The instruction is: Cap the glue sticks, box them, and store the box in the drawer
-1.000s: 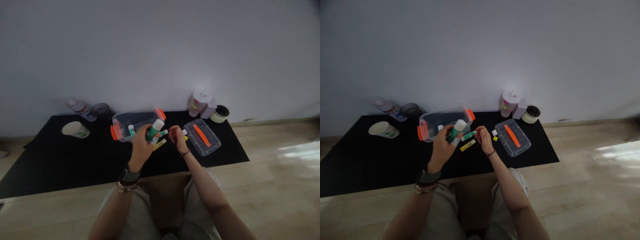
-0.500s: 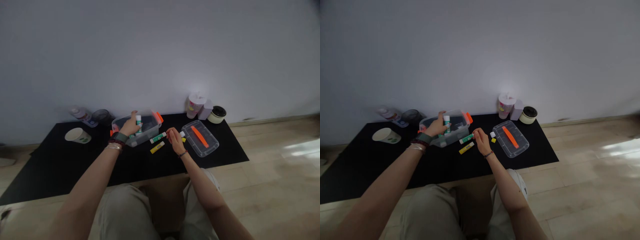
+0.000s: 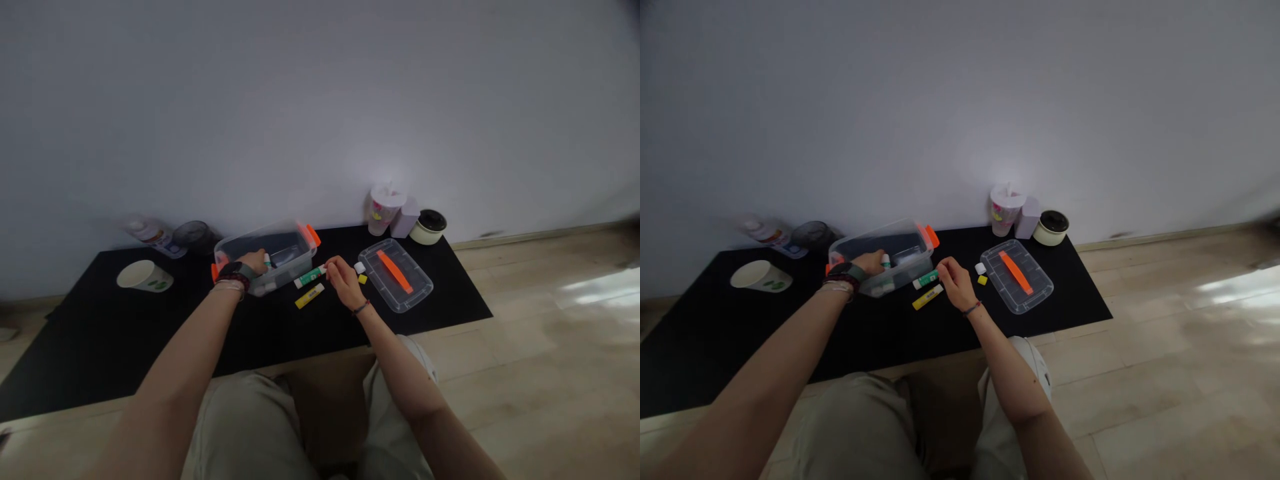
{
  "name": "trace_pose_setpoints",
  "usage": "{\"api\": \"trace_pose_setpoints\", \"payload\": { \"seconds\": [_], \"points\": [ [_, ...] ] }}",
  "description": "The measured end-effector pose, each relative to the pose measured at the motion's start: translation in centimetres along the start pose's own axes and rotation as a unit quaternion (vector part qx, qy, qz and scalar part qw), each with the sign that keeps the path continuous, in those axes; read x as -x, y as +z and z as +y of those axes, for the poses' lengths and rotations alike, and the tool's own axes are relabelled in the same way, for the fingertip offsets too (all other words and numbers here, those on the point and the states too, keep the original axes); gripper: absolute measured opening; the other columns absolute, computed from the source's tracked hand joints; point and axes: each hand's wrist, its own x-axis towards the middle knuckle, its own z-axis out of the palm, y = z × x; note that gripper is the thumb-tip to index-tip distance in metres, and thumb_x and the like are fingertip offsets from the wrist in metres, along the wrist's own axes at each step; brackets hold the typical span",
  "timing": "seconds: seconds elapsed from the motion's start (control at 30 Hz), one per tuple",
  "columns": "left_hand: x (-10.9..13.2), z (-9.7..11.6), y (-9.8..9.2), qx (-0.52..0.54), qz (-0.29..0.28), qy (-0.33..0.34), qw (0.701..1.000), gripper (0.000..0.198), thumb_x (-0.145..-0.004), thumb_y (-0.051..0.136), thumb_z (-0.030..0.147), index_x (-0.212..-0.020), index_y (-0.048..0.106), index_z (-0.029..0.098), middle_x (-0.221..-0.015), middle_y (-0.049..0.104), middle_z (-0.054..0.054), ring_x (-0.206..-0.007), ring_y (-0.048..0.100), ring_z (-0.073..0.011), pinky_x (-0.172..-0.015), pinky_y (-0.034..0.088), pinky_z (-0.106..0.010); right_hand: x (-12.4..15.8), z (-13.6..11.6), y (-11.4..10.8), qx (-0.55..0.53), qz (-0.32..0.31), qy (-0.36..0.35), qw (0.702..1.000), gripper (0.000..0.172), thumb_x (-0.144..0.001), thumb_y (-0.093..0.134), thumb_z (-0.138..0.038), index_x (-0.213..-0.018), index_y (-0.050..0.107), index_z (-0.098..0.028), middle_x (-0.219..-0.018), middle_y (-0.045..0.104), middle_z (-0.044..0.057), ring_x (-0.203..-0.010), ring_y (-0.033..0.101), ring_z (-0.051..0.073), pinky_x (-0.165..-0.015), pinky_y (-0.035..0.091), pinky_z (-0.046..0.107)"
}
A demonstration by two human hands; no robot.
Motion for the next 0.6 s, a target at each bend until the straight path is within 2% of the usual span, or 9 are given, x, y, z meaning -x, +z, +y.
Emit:
{"api": "trace_pose_setpoints", "payload": {
  "seconds": [0.2, 0.37, 0.43, 0.5, 0.6],
  "points": [
    [-0.1, -0.2, 0.3, -0.025, -0.004, -0.011, 1.000, 0.065, -0.071, 0.065, 0.023, -0.133, 0.054, 0.008, -0.124, 0.065, -0.027, -0.111, 0.065, -0.0383, -0.083, 0.051, -0.040, 0.0, 0.0, 0.1, -0.010, 0.024, -0.020, 0.999, 0.037, -0.098, 0.040, -0.056, -0.090, 0.053, -0.022, -0.070, 0.050, -0.003, -0.059, 0.044, 0.011, -0.054, 0.034, 0.024],
    [0.9, -0.1, -0.5, -0.030, 0.026, -0.005, 0.999, 0.065, -0.074, 0.065, 0.025, -0.136, 0.052, 0.013, -0.123, 0.067, -0.023, -0.109, 0.065, -0.0379, -0.083, 0.050, -0.041, 0.0, 0.0, 0.0, -0.008, 0.023, -0.027, 0.999, 0.036, -0.098, 0.040, -0.054, -0.089, 0.053, -0.022, -0.069, 0.050, -0.003, -0.059, 0.044, 0.011, -0.056, 0.035, 0.024],
    [2.1, 0.4, -1.2, -0.005, 0.089, 0.008, 0.996, 0.057, -0.080, 0.062, 0.029, -0.135, 0.054, 0.015, -0.119, 0.069, -0.020, -0.108, 0.065, -0.0364, -0.084, 0.050, -0.041, 0.0, 0.0, 0.0, 0.001, 0.025, -0.027, 0.999, 0.036, -0.098, 0.039, -0.054, -0.089, 0.053, -0.021, -0.069, 0.050, -0.003, -0.059, 0.046, 0.011, -0.057, 0.036, 0.024],
    [4.1, 1.3, -1.6, 0.052, 0.206, 0.032, 0.977, 0.047, -0.088, 0.054, 0.034, -0.132, 0.055, 0.017, -0.112, 0.070, -0.016, -0.106, 0.065, -0.0324, -0.085, 0.050, -0.039, -0.1, 0.0, -0.1, 0.016, 0.031, -0.025, 0.999, 0.036, -0.099, 0.038, -0.052, -0.087, 0.053, -0.021, -0.068, 0.050, -0.003, -0.060, 0.047, 0.011, -0.058, 0.036, 0.024],
    [8.0, 3.3, -0.9, 0.165, 0.388, 0.083, 0.903, 0.037, -0.094, 0.046, 0.035, -0.125, 0.058, 0.018, -0.105, 0.068, -0.010, -0.097, 0.065, -0.0249, -0.085, 0.050, -0.036, -0.3, 0.0, -0.2, 0.058, 0.042, -0.013, 0.997, 0.034, -0.099, 0.039, -0.050, -0.085, 0.052, -0.022, -0.066, 0.050, -0.003, -0.059, 0.048, 0.012, -0.059, 0.035, 0.025]
  ]
}}
